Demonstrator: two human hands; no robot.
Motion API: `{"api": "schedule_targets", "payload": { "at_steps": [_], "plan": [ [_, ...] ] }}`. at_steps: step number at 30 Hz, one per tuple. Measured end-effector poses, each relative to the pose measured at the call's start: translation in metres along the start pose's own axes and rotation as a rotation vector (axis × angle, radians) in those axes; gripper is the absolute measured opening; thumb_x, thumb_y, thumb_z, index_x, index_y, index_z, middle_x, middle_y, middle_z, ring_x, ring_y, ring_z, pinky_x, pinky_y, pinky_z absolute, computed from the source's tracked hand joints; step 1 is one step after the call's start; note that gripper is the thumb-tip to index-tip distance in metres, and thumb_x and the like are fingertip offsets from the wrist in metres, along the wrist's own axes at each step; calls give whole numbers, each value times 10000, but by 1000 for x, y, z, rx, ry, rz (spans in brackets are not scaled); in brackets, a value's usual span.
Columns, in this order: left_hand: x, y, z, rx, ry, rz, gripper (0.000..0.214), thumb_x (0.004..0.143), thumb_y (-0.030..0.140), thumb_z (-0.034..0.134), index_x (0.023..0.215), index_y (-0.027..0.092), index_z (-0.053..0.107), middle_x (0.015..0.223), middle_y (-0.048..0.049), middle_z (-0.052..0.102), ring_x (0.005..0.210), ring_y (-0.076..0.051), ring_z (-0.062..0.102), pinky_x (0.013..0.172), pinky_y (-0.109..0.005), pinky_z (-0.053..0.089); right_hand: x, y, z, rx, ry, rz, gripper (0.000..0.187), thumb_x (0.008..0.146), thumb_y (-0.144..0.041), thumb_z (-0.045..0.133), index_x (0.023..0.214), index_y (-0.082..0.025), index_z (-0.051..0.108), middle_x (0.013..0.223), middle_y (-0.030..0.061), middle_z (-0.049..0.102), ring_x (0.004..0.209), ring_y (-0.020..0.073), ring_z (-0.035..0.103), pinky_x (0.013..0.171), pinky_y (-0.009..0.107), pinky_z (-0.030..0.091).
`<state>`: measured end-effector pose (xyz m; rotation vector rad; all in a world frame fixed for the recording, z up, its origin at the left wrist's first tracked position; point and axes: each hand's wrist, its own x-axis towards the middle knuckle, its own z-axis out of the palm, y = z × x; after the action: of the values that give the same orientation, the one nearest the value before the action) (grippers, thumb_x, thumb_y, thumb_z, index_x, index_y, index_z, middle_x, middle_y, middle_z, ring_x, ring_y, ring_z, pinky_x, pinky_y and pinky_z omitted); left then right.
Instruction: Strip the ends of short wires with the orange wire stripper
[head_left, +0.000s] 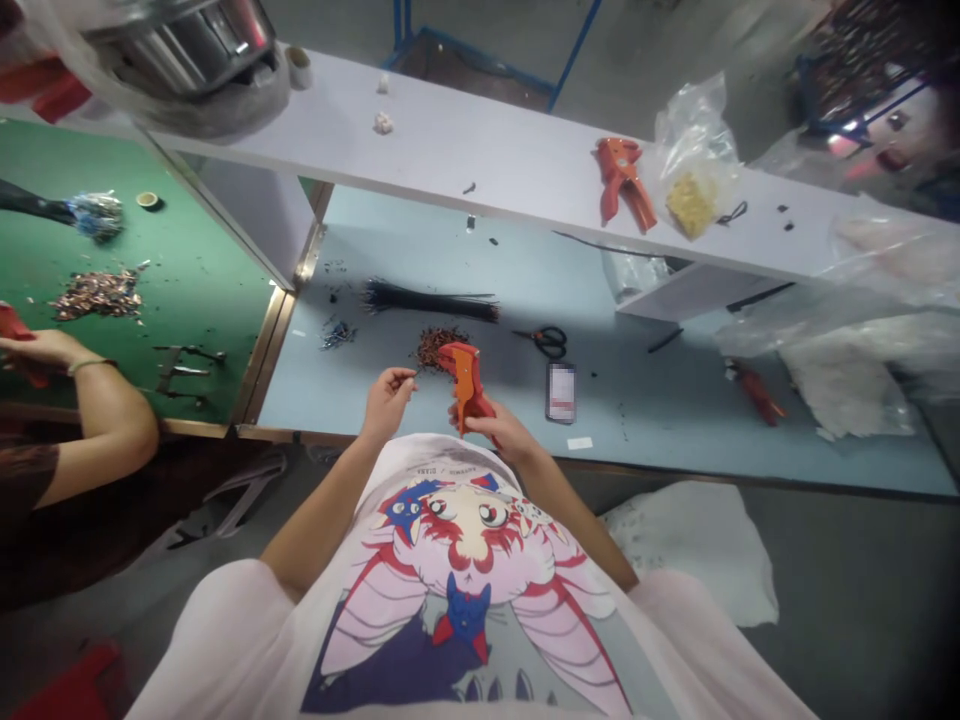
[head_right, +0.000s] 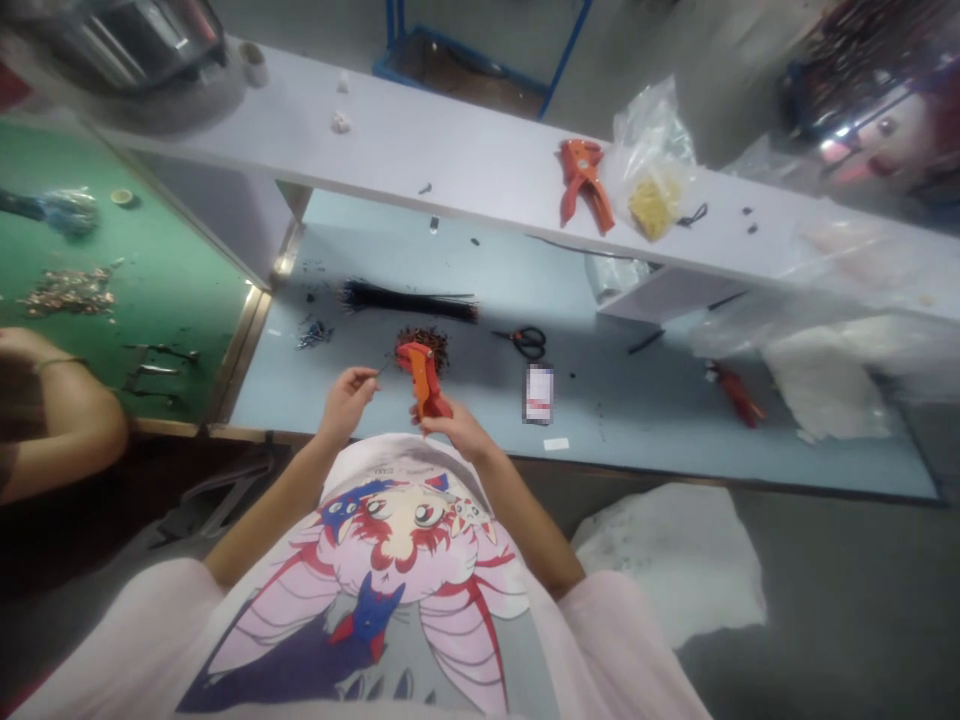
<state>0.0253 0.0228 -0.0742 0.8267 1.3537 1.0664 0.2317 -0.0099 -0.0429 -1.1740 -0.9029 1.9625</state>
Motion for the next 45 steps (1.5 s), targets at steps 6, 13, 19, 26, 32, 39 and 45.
{"api": "schedule_targets", "payload": {
  "at_steps": [6, 13, 19, 26, 32, 39, 45],
  "plan": [
    [-22, 34, 2, 240, 91, 319, 170, 783, 327, 603, 840, 168, 625, 743, -4, 615, 666, -99, 534, 640, -216, 430, -24, -11, 10, 62, -39, 82, 472, 751, -445, 684, 1107, -152, 580, 918, 83, 640, 784, 172, 631, 732, 322, 502],
    [-39, 52, -3, 349, 79, 431, 154, 823, 301, 578, 826, 175, 666, 763, -14, 638, 678, -100, 549, 629, -205, 433, -29, -17, 11, 144, -165, 122, 455, 789, -461, 642, 1105, -145, 559, 905, 89, 641, 776, 187, 630, 707, 339, 513],
    [-36, 52, -3, 376, 72, 407, 174, 822, 314, 574, 832, 170, 672, 757, -25, 656, 660, -108, 552, 594, -207, 437, -27, -18, 13, 176, -193, 150, 464, 771, -447, 663, 1100, -140, 548, 884, 86, 644, 764, 190, 623, 699, 338, 516],
    [-32, 51, -3, 404, 15, 376, 195, 820, 332, 563, 821, 165, 664, 734, -15, 653, 609, -96, 525, 568, -203, 415, -27, -18, 17, 177, -203, 145, 444, 767, -427, 671, 1091, -145, 556, 887, 74, 635, 763, 176, 626, 720, 340, 521],
    [-29, 52, 0, 411, -23, 372, 172, 811, 306, 565, 802, 161, 656, 704, -8, 644, 572, -91, 500, 551, -204, 402, -28, -19, 17, 137, -169, 151, 358, 769, -379, 679, 1025, -160, 559, 807, 45, 613, 666, 164, 617, 591, 308, 519],
    [-28, 52, -1, 411, -40, 369, 172, 814, 302, 566, 807, 161, 664, 742, -16, 665, 618, -101, 539, 582, -206, 423, -27, -20, 16, 100, -209, 159, 337, 786, -391, 663, 1006, -160, 553, 787, 36, 605, 637, 156, 615, 580, 299, 514],
    [-28, 52, -2, 410, -38, 367, 166, 814, 297, 568, 808, 161, 663, 734, -15, 662, 613, -99, 533, 581, -207, 423, -26, -19, 16, 96, -228, 157, 328, 795, -394, 650, 998, -159, 547, 770, 35, 605, 617, 154, 612, 549, 282, 501]
  ]
}}
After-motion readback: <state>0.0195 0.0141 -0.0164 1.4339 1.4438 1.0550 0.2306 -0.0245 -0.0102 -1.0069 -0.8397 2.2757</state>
